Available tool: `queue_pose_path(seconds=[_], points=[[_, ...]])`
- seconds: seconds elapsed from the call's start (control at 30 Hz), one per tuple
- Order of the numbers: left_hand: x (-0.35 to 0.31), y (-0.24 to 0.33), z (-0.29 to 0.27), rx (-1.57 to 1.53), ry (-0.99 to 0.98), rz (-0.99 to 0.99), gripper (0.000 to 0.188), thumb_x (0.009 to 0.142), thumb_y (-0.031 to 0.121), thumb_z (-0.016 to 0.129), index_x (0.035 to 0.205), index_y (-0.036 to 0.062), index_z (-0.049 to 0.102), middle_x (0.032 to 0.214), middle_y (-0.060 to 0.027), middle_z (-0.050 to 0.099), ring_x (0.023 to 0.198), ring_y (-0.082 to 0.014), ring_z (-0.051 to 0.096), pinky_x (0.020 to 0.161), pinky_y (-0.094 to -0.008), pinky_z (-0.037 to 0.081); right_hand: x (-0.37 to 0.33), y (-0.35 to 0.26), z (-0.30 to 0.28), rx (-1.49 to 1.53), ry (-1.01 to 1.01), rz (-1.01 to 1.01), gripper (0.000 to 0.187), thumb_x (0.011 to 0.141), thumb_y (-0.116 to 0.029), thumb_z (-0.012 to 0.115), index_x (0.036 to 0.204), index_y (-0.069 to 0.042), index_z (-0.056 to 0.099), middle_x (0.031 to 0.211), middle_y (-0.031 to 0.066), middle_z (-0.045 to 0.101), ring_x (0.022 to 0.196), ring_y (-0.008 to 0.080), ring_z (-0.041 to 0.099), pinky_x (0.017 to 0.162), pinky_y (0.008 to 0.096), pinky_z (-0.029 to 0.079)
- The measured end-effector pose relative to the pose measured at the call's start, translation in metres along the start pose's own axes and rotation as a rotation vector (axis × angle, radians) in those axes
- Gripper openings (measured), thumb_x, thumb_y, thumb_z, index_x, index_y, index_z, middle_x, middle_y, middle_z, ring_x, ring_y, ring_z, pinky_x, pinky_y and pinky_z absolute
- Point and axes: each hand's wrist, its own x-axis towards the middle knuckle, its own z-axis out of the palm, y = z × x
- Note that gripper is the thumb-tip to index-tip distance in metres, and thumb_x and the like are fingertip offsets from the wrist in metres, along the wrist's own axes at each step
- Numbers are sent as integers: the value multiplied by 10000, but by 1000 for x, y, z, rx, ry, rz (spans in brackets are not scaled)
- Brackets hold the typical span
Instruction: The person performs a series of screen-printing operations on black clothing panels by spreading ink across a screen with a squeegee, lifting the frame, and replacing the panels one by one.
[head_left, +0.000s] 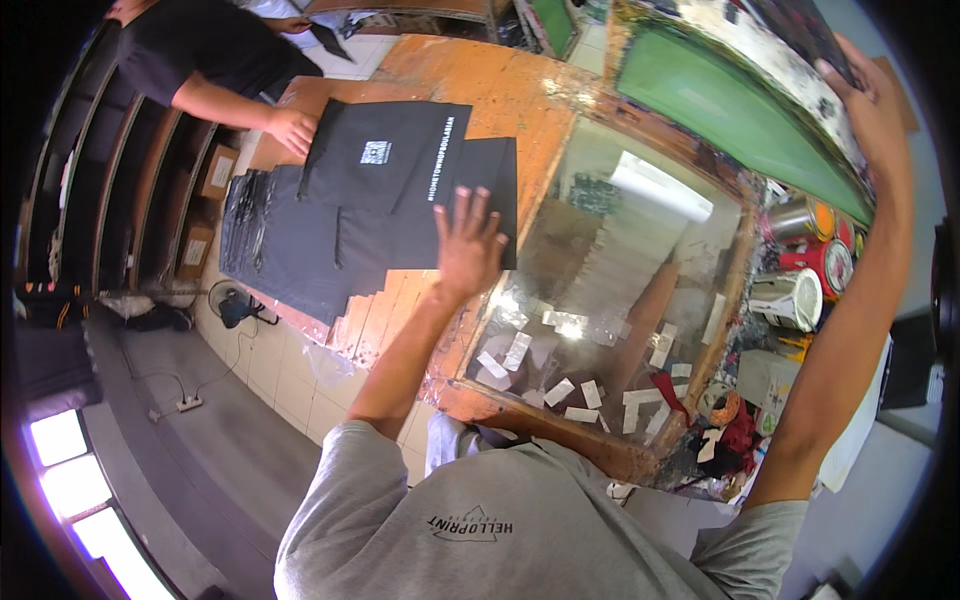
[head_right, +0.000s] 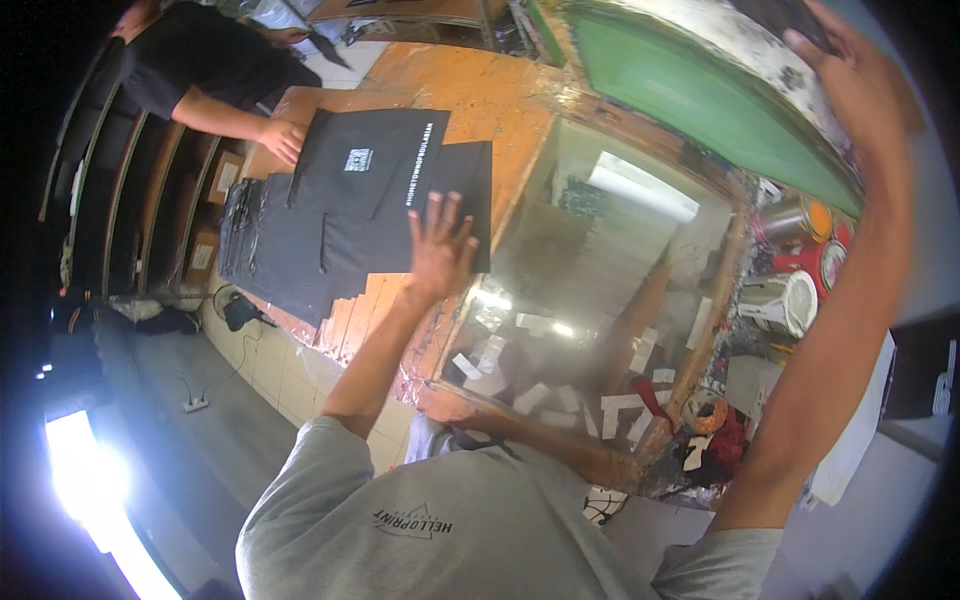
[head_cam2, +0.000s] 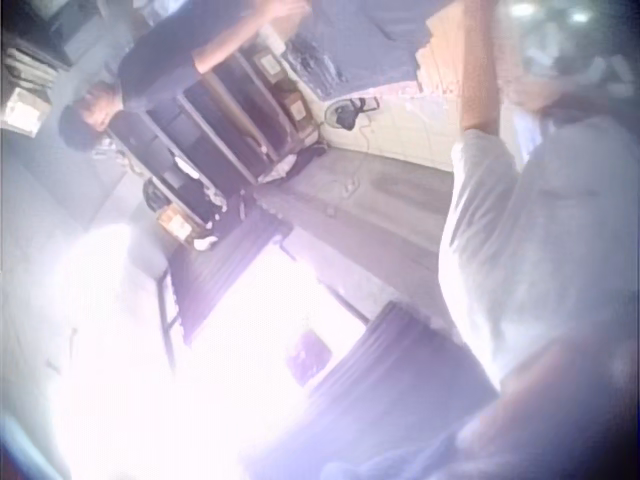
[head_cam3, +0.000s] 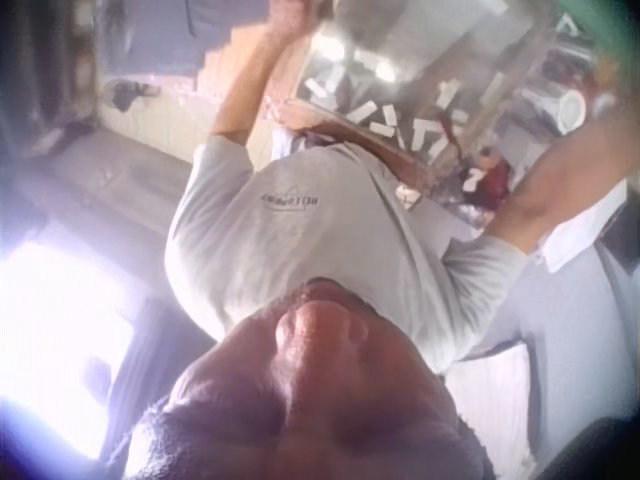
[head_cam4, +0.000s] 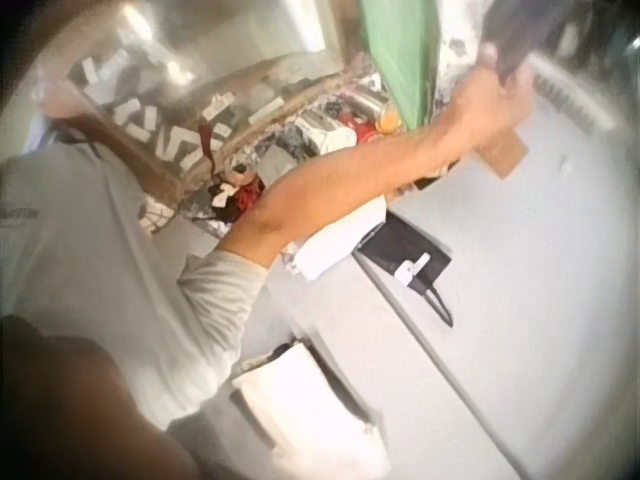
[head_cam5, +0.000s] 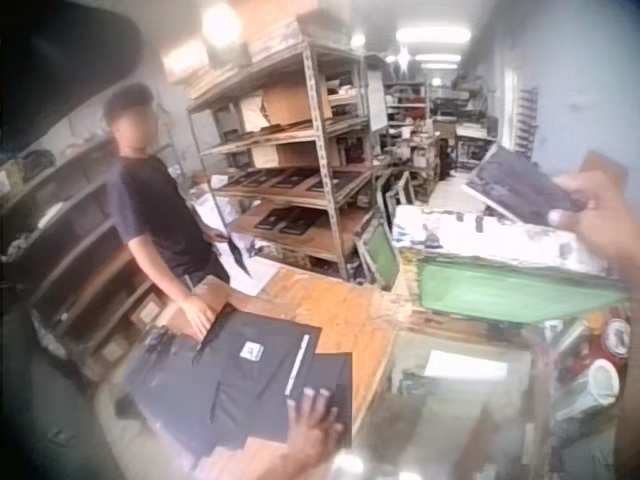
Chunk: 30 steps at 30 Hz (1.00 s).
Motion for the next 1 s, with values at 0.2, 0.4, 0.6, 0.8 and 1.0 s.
queue_pose_path(seconds=[0.2, 0.4, 0.6, 0.8, 1.0], points=[[15, 128, 51, -217, -102, 248, 523, 1046, 333, 500, 1545, 174, 486, 1682, -151, 276, 1573, -422, 148, 1210, -712, 121, -41, -67, 23, 13, 120, -92, 324, 900, -51, 656, 1216, -57, 729, 906, 83, 731, 794, 193, 631, 777, 326, 496], [25, 222, 69, -295, -263, 468, 538, 1084, 337, 418, 1597, 175, 399, 1712, -131, 221, 1589, -413, 87, 1232, -679, 37, -57, -85, 8, -115, 36, 17, 294, 852, -97, 662, 1125, -44, 758, 876, 172, 742, 778, 259, 693, 723, 418, 531], [19, 255, 68, -368, -299, 453, 547, 1063, 296, 461, 1588, 151, 409, 1700, -131, 256, 1590, -380, 127, 1245, -648, 54, -64, -78, -10, -110, -88, -32, 300, 798, -49, 627, 1048, 16, 780, 965, 233, 745, 801, 292, 731, 743, 404, 586], [18, 214, 58, -300, -289, 451, 548, 1022, 302, 543, 1545, 149, 484, 1687, -134, 289, 1585, -382, 155, 1240, -653, 91, -61, -76, -8, -237, -70, -65, 302, 798, -52, 628, 1049, 22, 779, 973, 234, 745, 812, 296, 734, 756, 404, 588], [15, 198, 56, -297, -262, 556, 552, 1021, 313, 561, 1542, 146, 488, 1681, -134, 302, 1580, -387, 169, 1242, -650, 100, -60, -76, -4, -311, -64, -81, 304, 799, -54, 629, 1051, 28, 777, 982, 236, 745, 822, 301, 737, 769, 403, 591]])
